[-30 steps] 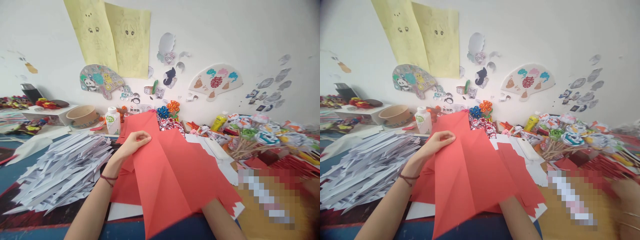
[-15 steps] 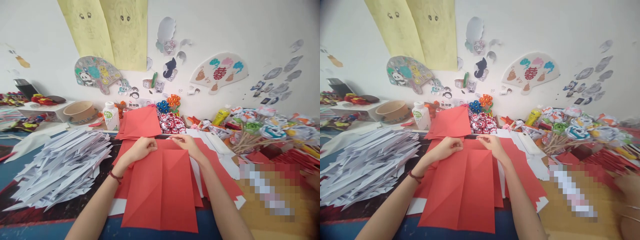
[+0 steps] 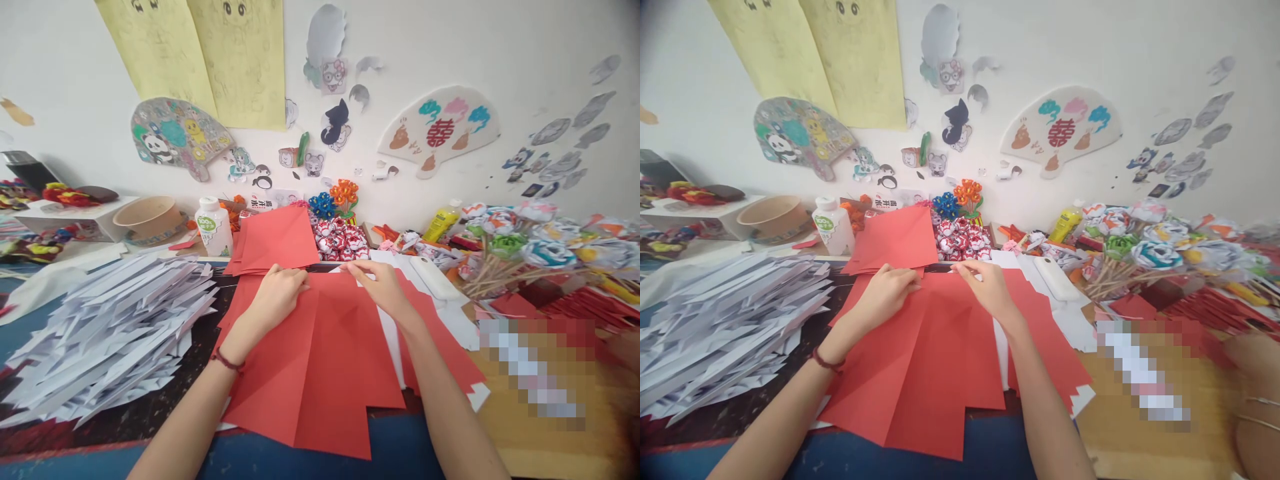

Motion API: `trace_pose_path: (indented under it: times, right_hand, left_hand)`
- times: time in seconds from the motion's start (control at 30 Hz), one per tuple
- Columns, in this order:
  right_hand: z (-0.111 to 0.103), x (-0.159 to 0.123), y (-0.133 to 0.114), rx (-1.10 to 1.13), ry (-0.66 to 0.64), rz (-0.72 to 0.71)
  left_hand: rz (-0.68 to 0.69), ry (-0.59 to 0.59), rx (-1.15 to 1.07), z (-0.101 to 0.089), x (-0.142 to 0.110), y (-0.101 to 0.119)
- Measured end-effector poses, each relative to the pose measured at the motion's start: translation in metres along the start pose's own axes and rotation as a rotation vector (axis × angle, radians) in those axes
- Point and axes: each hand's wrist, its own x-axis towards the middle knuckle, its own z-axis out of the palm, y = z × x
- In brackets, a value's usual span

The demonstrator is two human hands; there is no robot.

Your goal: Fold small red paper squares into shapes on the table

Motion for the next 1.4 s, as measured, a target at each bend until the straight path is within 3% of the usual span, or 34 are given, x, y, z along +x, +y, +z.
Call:
trace_pose_path:
  times: [0.13, 0.3, 0.53, 0.93, 1.17, 1.4]
  right_hand:
    - [0.014, -0.004, -0.007, -0.049, -0.139, -0.014]
    - [0.026, -0.002, -0.005, 0.057, -0.331, 0.06]
    - [0.028, -0.002, 0.004, 0.037, -0.342, 0.045]
    - [0.014, -0.003, -0.005, 0.187, -0.392, 0.05]
    - [0.013, -0.002, -0.009, 0.219, -0.402, 0.035]
    - [0.012, -0.001, -0.013, 0.209, -0.429, 0.003]
  left_hand:
    - [0.014, 0.042, 0.0, -0.002, 0.0, 0.008]
    - [0.009, 0.052, -0.062, -0.006, 0.001, 0.013]
    - [-0.003, 0.034, -0.124, -0.009, -0.001, 0.019]
    - [-0.129, -0.002, -0.387, -0.008, 0.0, 0.02]
    - [-0.109, -0.014, -0.59, -0.012, 0.002, 0.024]
    - [-0.058, -0.024, -0.658, -0.012, 0.002, 0.025]
